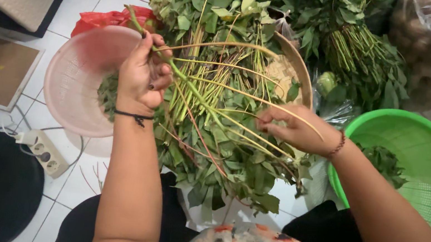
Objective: The person sits on the floor and processes leafy green vegetables by hand. They remove leaves from stems and place them into a green basket, while discarding stems into a pink basket.
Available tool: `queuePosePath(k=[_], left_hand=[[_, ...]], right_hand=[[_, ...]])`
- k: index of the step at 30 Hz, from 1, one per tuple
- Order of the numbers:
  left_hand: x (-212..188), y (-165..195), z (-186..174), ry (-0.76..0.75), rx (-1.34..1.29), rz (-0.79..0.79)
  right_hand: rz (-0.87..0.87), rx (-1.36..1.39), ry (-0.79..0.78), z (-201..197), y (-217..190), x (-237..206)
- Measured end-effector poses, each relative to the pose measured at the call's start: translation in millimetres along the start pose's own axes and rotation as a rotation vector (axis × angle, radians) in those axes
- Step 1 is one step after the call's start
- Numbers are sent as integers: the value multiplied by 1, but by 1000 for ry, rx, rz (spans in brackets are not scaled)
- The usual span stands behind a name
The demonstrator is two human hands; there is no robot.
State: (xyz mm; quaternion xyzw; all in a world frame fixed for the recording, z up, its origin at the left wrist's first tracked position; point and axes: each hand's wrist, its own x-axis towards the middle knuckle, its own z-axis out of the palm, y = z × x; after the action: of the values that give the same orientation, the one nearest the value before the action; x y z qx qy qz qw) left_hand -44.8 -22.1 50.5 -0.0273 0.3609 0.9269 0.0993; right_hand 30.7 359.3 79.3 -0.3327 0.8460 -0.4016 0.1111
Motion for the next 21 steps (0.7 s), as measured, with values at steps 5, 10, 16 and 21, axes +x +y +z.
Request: queuePosePath(k=[5,10,16,21], left_hand=[[-8,19,-22,71,64,-8],[-8,24,-36,105,-10,-37],[-1,3,-19,141,-29,90],[3,-11,6,184,-80,128]], right_hand=[[357,-30,84,-39,29,-21],[331,-9,165,-64,48,-50],[256,127,140,-75,7,-55],[296,124,21,-31,-41,-43]])
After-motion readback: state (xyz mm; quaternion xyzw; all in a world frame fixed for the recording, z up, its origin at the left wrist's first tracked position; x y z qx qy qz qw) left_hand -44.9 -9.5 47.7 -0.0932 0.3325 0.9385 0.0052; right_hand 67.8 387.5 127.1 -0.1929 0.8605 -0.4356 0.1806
